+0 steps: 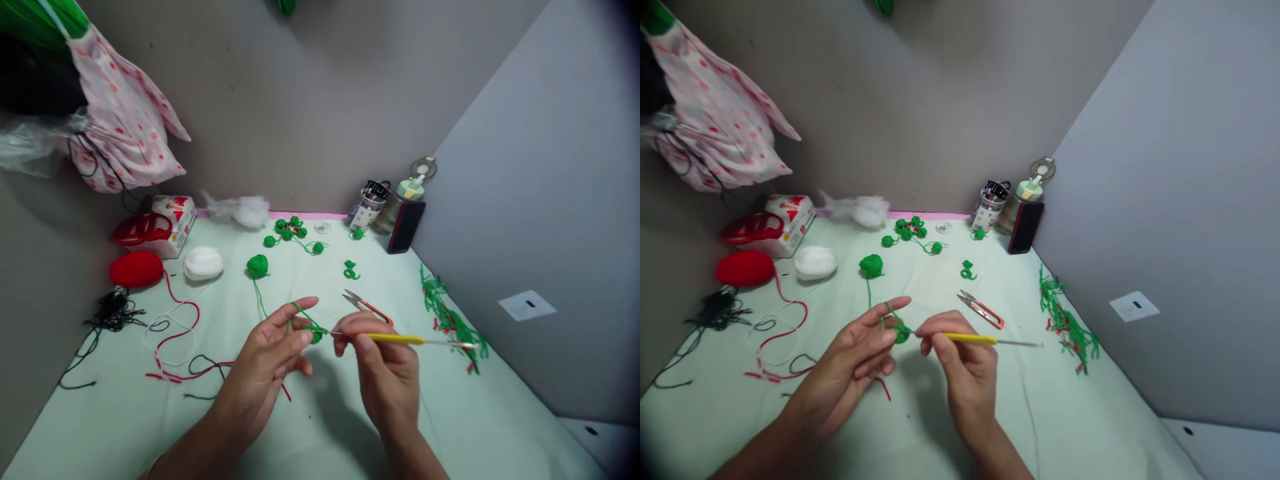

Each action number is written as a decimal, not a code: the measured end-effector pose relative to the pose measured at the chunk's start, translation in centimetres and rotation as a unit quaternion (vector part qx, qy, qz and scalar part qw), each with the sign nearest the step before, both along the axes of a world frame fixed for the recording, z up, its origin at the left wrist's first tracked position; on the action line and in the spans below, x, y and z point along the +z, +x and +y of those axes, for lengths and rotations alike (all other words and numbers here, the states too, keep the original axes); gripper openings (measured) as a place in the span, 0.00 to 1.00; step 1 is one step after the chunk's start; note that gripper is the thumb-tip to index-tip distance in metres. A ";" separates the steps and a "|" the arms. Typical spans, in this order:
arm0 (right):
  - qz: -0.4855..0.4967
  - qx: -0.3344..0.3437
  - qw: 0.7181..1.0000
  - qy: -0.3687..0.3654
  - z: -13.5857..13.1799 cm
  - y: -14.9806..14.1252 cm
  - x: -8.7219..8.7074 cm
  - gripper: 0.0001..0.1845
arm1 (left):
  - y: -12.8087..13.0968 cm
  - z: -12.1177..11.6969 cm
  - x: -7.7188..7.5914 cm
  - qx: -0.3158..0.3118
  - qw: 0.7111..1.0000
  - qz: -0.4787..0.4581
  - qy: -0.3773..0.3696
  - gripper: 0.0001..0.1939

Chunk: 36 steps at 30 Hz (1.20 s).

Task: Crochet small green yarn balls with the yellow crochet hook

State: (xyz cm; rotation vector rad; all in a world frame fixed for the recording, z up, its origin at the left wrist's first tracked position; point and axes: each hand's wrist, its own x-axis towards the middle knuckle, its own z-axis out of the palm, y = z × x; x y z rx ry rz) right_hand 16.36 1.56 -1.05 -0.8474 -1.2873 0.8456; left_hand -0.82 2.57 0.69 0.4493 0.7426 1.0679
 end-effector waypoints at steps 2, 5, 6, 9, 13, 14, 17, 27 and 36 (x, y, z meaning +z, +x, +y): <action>0.021 0.032 0.999 -0.022 0.2 -0.1 -0.2 0.10 | 0.2 -0.2 -0.1 -0.013 1.000 0.011 0.014 0.21; 0.044 0.041 0.997 -0.037 0.3 -0.3 -0.2 0.10 | 0.4 -0.3 -0.3 -0.023 0.999 0.027 0.021 0.21; 0.045 0.043 0.997 -0.042 0.3 -0.3 -0.1 0.10 | 0.4 -0.3 -0.4 -0.025 0.999 0.033 0.024 0.21; 0.026 0.049 0.998 -0.043 0.3 -0.3 0.3 0.09 | 0.5 -0.3 -0.5 -0.023 0.998 0.056 0.033 0.19; 0.000 0.043 0.998 -0.040 0.3 -0.2 0.6 0.09 | 0.7 -0.2 -0.4 -0.016 0.996 0.072 0.039 0.22; -0.007 0.039 0.998 -0.041 0.3 -0.2 0.6 0.08 | 0.7 -0.3 -0.3 -0.017 0.996 0.073 0.041 0.24; -0.030 0.030 0.999 -0.031 0.3 -0.1 0.8 0.07 | 0.6 -0.4 -0.1 -0.026 0.995 0.082 0.041 0.32; -0.024 0.015 0.999 -0.031 0.4 -0.1 0.8 0.07 | 0.7 -0.5 1.0 -0.039 0.994 0.091 0.039 0.49; 0.103 0.055 0.988 -0.104 0.7 -0.1 0.6 0.11 | 0.5 -0.6 0.3 -0.020 0.993 0.103 0.050 0.39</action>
